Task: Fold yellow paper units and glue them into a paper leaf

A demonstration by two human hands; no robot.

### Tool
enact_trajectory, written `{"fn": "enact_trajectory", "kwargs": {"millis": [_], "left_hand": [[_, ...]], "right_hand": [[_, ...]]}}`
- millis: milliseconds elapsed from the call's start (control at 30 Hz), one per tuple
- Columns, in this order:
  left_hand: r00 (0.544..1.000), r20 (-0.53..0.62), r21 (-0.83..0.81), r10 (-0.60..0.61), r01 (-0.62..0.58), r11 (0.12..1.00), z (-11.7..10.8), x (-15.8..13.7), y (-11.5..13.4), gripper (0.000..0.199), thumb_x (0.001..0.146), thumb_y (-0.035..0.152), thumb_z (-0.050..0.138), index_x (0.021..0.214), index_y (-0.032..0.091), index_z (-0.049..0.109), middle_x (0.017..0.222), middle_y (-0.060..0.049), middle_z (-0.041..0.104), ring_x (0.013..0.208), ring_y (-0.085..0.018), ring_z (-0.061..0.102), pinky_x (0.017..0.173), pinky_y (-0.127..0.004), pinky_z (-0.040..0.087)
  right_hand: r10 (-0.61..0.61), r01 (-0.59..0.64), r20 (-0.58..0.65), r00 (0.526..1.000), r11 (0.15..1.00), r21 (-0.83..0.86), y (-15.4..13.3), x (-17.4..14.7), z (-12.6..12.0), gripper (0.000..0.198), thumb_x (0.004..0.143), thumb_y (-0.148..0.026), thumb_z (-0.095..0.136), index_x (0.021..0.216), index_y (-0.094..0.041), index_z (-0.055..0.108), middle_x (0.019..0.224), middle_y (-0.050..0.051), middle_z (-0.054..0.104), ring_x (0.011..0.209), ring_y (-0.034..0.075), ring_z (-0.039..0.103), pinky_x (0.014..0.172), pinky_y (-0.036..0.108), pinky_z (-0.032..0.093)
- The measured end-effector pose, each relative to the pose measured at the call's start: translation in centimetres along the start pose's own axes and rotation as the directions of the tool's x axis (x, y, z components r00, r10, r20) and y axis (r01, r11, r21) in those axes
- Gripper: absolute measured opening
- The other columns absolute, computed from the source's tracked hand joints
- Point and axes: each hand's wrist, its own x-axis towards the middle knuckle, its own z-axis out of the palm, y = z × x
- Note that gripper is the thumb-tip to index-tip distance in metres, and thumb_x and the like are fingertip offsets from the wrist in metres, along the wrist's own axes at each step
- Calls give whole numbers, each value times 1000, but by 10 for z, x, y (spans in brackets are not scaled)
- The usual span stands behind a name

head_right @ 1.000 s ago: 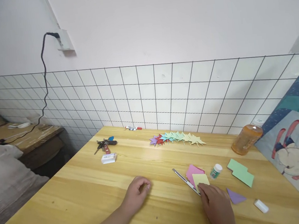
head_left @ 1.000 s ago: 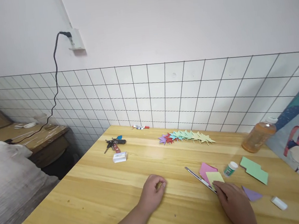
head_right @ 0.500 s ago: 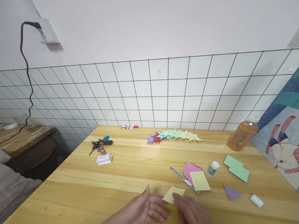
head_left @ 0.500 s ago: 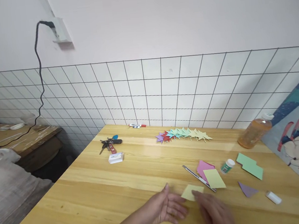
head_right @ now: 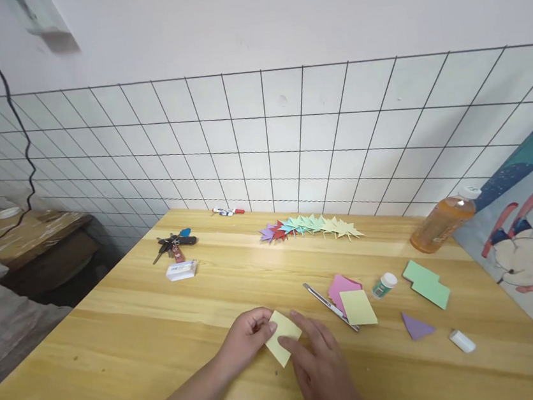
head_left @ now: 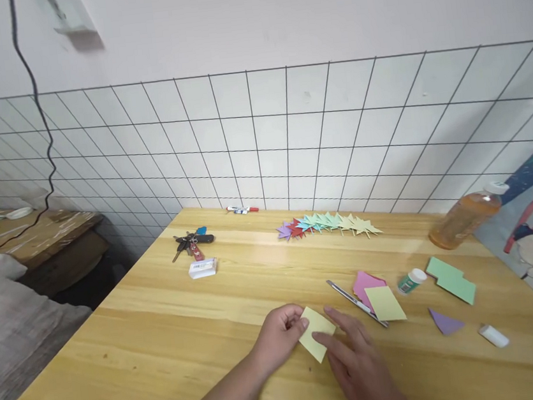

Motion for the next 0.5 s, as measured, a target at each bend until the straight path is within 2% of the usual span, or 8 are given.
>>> {"fn": "enact_trajectory", "kwargs": {"millis": [67,167,267,367,433,500], "left_hand": [[1000,4,27,4,-4,1000,-4,-1,-5,24,78,36,57,76,13,62,62,1,56,58,-12,48,58,-23,38],[999,-7,122,34,-33,992,-10,0,-12,24,80,35,55,77,13,62,61,1,52,57,-11,44,56,-22,36],[996,-15,239,89,-83,967,-10,0,-16,25,82,35,52,74,13,61,59,3,46,55,-9,39,53,-20,32],[992,33,330,125,-129,935,-7,-1,-14,29,84,35,49,68,13,59,57,3,43,55,-9,36,52,-20,30],[987,79,356,142,-161,921,-6,-2,-11,33,86,36,46,66,13,59,57,2,44,55,-9,37,53,-20,31],[982,109,346,155,-183,920,-5,-2,-8,36,87,38,44,69,12,62,59,1,50,58,-11,42,55,-21,33]], "right_hand": [[39,-42,74,997,999,34,-3,10,-4,30,78,-11,48,94,-31,65,136,2,42,121,27,42,94,45,41],[138,-169,174,975,969,180,-7,23,-6,17,78,-18,53,81,-27,67,128,3,52,120,25,43,95,43,40],[362,-407,189,913,836,368,-9,26,1,13,79,-23,53,74,-22,65,122,7,56,114,25,49,92,40,41],[521,-574,255,814,659,486,-9,24,10,15,79,-30,52,72,-20,61,92,7,67,83,21,61,71,29,47],[559,-617,279,781,619,486,-10,22,14,17,79,-34,54,71,-20,60,70,2,64,61,17,57,56,25,43],[581,-624,262,770,603,497,-12,22,14,18,78,-34,54,69,-20,59,63,0,59,55,15,51,51,23,39]]}}
